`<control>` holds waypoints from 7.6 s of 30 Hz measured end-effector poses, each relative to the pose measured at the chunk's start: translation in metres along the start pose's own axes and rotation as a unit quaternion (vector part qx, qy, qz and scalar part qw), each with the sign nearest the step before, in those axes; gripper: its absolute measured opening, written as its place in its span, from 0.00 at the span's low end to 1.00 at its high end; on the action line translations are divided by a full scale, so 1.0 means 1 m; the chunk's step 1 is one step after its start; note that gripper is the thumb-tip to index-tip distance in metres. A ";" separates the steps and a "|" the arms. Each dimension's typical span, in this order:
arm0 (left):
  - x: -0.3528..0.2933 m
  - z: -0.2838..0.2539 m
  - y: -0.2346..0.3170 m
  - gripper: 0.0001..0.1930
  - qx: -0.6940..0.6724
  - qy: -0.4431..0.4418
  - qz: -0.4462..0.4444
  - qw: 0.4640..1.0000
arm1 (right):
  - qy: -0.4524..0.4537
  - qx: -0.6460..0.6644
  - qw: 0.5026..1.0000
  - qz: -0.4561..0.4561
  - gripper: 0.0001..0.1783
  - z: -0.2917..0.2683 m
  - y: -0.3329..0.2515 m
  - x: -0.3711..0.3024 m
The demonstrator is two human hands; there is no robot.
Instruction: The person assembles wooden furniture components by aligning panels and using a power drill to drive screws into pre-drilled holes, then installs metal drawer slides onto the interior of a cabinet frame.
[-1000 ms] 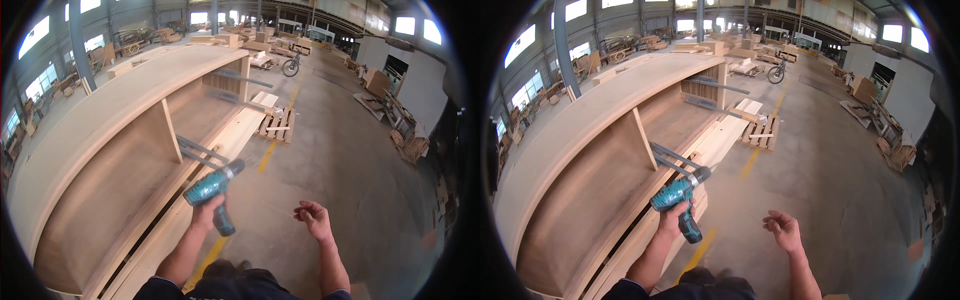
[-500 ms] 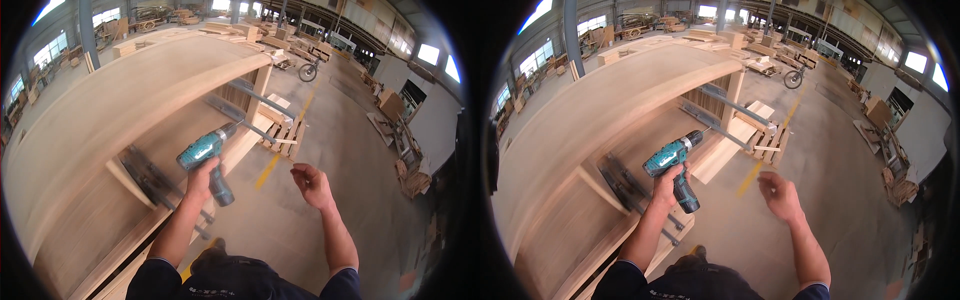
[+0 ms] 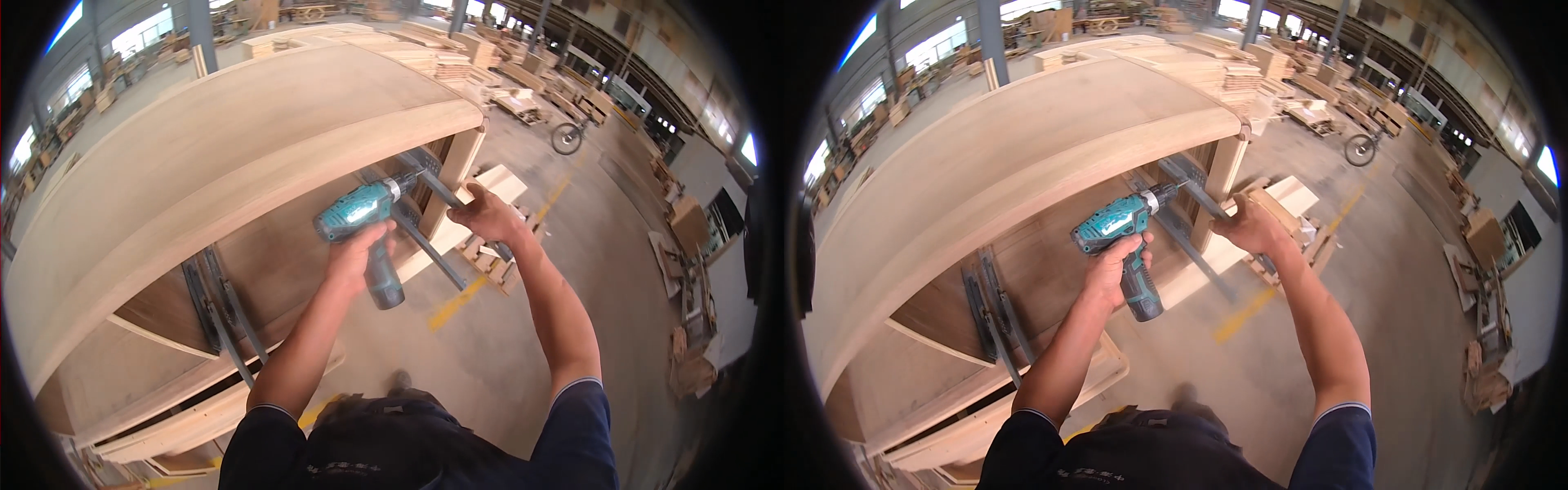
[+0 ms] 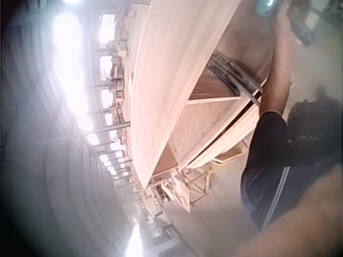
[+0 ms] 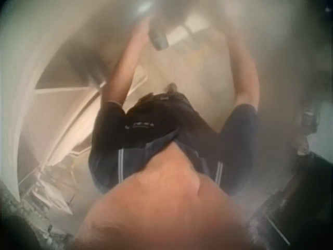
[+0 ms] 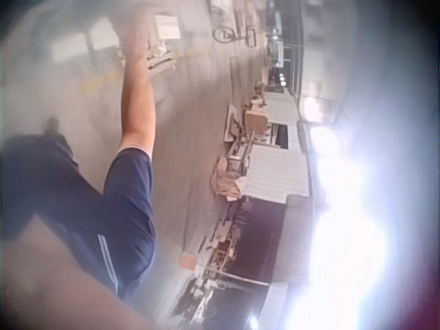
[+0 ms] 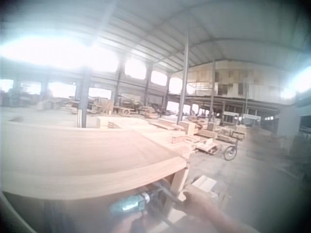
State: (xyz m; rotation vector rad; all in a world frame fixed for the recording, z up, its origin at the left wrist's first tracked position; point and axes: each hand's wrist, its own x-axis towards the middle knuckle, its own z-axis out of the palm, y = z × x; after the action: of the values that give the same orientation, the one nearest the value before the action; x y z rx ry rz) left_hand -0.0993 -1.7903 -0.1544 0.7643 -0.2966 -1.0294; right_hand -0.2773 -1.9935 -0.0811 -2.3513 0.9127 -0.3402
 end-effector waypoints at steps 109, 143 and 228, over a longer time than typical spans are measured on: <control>-0.024 -0.045 0.006 0.16 0.068 0.024 -0.002 0.997 | 0.008 0.514 0.851 0.106 0.10 0.055 0.022 0.012; 0.184 -0.070 0.064 0.14 -0.040 -0.021 0.065 0.997 | 0.039 0.013 0.997 0.064 0.25 0.107 0.052 0.035; -0.054 -0.155 0.058 0.15 -0.112 0.156 0.103 0.976 | -0.181 -0.080 0.955 -0.222 0.25 0.257 -0.016 0.004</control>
State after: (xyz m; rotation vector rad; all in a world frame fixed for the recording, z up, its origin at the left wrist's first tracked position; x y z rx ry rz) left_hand -0.0020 -1.6606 -0.2180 0.6627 0.0117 -0.7185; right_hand -0.1559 -1.8757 -0.2754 -2.6389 0.2401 0.0009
